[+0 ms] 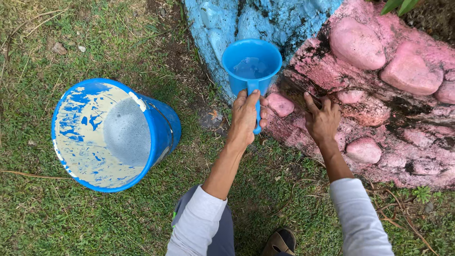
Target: The person is scrubbing a painted stone garden border with a brush while pouring water from a blue ladle.
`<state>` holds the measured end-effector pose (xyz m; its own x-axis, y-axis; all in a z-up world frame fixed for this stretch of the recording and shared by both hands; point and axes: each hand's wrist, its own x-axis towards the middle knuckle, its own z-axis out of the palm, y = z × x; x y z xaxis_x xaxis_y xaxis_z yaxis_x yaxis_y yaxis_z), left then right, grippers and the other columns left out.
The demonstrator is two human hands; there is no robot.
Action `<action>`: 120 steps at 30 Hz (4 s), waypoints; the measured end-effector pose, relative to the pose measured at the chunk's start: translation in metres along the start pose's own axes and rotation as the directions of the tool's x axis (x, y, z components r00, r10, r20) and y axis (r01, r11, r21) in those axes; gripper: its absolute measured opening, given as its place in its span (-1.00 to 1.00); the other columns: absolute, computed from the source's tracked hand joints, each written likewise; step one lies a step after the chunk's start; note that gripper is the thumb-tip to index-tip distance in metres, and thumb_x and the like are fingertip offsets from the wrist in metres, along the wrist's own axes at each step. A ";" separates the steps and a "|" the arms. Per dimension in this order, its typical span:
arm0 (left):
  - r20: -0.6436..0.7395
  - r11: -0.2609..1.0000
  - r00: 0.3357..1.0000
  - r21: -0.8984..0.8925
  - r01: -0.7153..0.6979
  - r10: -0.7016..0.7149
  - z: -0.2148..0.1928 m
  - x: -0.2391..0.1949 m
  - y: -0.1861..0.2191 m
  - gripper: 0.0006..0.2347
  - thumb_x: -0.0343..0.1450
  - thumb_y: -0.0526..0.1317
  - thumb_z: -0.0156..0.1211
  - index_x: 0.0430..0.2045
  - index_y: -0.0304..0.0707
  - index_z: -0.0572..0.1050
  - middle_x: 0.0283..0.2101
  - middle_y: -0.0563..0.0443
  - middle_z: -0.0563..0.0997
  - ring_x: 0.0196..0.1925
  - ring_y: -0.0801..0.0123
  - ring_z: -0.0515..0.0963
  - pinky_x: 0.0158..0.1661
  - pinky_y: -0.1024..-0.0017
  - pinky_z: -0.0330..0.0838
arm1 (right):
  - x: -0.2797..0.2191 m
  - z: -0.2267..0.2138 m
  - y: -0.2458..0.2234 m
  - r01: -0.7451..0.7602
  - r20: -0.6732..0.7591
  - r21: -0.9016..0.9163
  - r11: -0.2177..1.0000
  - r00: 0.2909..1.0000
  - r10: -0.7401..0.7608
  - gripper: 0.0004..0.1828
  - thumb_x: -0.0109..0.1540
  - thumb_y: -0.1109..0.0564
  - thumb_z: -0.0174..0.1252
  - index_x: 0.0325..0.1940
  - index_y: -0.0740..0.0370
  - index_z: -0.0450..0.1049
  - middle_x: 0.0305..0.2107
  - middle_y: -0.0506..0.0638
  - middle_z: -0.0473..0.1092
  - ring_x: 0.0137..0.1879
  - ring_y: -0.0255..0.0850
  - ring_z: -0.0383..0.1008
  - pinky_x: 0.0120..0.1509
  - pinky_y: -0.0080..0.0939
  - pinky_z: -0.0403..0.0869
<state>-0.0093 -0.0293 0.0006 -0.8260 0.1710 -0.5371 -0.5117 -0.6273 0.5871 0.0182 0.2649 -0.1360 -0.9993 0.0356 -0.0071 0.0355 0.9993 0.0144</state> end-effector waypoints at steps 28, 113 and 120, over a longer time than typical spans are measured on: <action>-0.107 0.978 0.974 0.079 -0.192 0.200 -0.016 0.000 0.026 -0.88 0.45 -0.34 0.07 -0.20 -0.29 0.31 -0.34 -0.02 0.45 -0.60 0.54 0.41 -0.74 0.53 0.29 | 0.088 0.029 -0.094 0.012 0.159 0.214 0.977 0.986 -0.047 -0.20 0.14 -0.10 0.38 0.45 -0.46 0.28 0.11 0.18 0.29 0.12 0.17 0.24 0.19 0.20 0.39; -0.084 0.971 0.971 0.100 -0.215 0.224 -0.031 -0.027 0.037 -0.87 0.51 -0.26 0.04 -0.17 -0.33 0.33 -0.38 0.01 0.45 -0.62 0.55 0.41 -0.75 0.53 0.30 | 0.167 -0.115 -0.160 0.469 0.261 -0.462 0.753 0.883 -0.390 -0.56 0.31 -0.35 0.09 -0.10 -0.11 0.72 0.07 -0.12 0.44 0.22 -0.11 0.24 0.22 0.03 0.17; -0.047 0.967 0.969 0.083 -0.240 0.244 -0.014 -0.025 0.030 -0.87 0.49 -0.25 0.03 -0.16 -0.28 0.32 -0.40 0.05 0.43 -0.64 0.56 0.39 -0.79 0.52 0.27 | 0.177 -0.150 -0.186 0.471 0.259 -0.625 0.623 0.877 -0.404 -0.65 0.16 -0.23 0.17 -0.11 -0.14 0.69 -0.01 -0.14 0.45 0.18 -0.13 0.26 0.12 -0.01 0.19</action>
<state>-0.0012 -0.0630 0.0231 -0.9139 -0.0229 -0.4052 -0.3165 -0.5848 0.7469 -0.1661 0.0828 0.0103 -0.8892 -0.3688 -0.2708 -0.4533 0.6300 0.6306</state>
